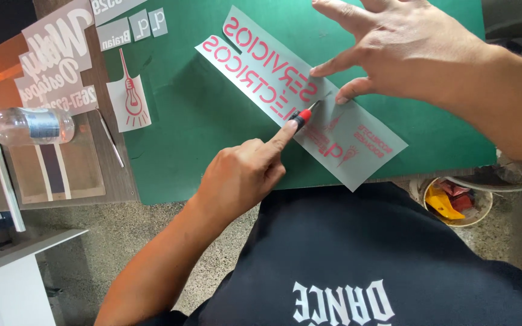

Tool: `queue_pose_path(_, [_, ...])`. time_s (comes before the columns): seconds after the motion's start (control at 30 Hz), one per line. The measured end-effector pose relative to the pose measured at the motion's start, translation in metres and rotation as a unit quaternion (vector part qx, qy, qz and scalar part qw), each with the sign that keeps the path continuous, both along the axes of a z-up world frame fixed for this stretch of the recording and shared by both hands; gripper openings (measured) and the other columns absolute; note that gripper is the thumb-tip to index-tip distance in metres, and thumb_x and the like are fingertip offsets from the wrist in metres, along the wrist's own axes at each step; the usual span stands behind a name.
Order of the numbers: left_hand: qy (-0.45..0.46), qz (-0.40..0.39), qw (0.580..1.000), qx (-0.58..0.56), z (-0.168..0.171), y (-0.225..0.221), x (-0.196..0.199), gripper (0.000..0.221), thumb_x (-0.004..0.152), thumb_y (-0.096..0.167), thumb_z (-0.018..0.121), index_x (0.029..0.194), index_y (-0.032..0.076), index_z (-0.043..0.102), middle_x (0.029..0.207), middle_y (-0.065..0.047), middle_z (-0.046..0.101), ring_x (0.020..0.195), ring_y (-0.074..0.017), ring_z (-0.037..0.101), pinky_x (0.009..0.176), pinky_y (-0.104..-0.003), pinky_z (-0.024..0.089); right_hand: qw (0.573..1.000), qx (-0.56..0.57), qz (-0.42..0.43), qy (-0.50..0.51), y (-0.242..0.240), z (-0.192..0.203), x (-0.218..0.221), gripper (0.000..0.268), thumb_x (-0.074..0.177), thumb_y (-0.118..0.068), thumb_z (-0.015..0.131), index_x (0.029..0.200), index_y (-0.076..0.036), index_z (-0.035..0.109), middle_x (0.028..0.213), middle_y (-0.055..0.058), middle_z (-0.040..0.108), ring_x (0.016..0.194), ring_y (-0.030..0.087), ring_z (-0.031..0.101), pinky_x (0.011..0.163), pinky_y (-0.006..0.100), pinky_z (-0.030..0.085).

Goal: Weeding excess vinyl from cut decals using a weeding tool and utility knife on a cutting mat.

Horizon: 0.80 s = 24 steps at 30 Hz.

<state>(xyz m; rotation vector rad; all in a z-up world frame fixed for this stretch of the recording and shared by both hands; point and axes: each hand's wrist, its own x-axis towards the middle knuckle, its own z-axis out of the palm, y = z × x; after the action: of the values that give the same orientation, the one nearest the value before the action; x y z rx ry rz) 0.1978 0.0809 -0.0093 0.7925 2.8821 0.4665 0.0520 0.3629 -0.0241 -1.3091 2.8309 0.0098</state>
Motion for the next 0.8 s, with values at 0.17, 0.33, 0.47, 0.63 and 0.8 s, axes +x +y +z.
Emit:
queue_pose_path(0.17, [-0.025, 0.009, 1.000, 0.000, 0.006, -0.006, 0.004, 0.067, 0.093, 0.008, 0.064, 0.156, 0.025, 0.048, 0.066, -0.002, 0.047, 0.052, -0.0232, 0.039, 0.048, -0.040, 0.044, 0.998, -0.018, -0.024, -0.061, -0.004, 0.006, 0.002, 0.050, 0.080, -0.070, 0.061, 0.128, -0.059, 0.064, 0.173, -0.006, 0.030, 0.126, 0.020, 0.063, 0.073, 0.041, 0.064])
queue_pose_path(0.33, [-0.053, 0.013, 0.998, 0.023, 0.017, -0.008, 0.004, 0.065, 0.093, 0.005, 0.062, 0.155, 0.022, 0.049, 0.070, 0.001, 0.053, 0.058, -0.0200, 0.046, 0.055, -0.038, 0.047, 0.995, -0.008, -0.037, -0.091, -0.007, 0.012, 0.005, 0.051, 0.080, -0.069, 0.061, 0.129, -0.059, 0.064, 0.172, -0.006, 0.029, 0.133, 0.019, 0.057, 0.076, 0.042, 0.063])
queue_pose_path(0.47, [-0.065, 0.008, 0.997, 0.037, 0.024, -0.009, 0.003, 0.064, 0.093, 0.004, 0.062, 0.154, 0.019, 0.050, 0.073, 0.003, 0.057, 0.060, -0.0181, 0.047, 0.055, -0.036, 0.047, 0.989, 0.024, -0.058, -0.134, -0.008, 0.018, 0.004, 0.051, 0.081, -0.070, 0.059, 0.132, -0.061, 0.060, 0.171, -0.007, 0.026, 0.138, 0.019, 0.051, 0.078, 0.044, 0.063])
queue_pose_path(0.63, [-0.078, 0.010, 0.996, 0.039, 0.027, -0.009, 0.004, 0.063, 0.092, 0.005, 0.063, 0.153, 0.018, 0.051, 0.073, 0.003, 0.057, 0.060, -0.0184, 0.048, 0.055, -0.036, 0.047, 0.990, 0.008, -0.053, -0.134, -0.008, 0.020, 0.004, 0.050, 0.081, -0.066, 0.063, 0.130, -0.059, 0.063, 0.172, -0.006, 0.025, 0.137, 0.019, 0.052, 0.075, 0.044, 0.064])
queue_pose_path(0.8, [-0.086, 0.007, 0.995, 0.050, 0.028, -0.011, 0.005, 0.062, 0.093, 0.006, 0.062, 0.153, 0.016, 0.050, 0.074, 0.001, 0.059, 0.061, -0.0196, 0.051, 0.060, -0.036, 0.050, 0.995, -0.016, -0.032, -0.088, -0.005, 0.011, 0.003, 0.052, 0.079, -0.068, 0.063, 0.130, -0.058, 0.064, 0.172, -0.004, 0.029, 0.131, 0.021, 0.059, 0.075, 0.042, 0.063])
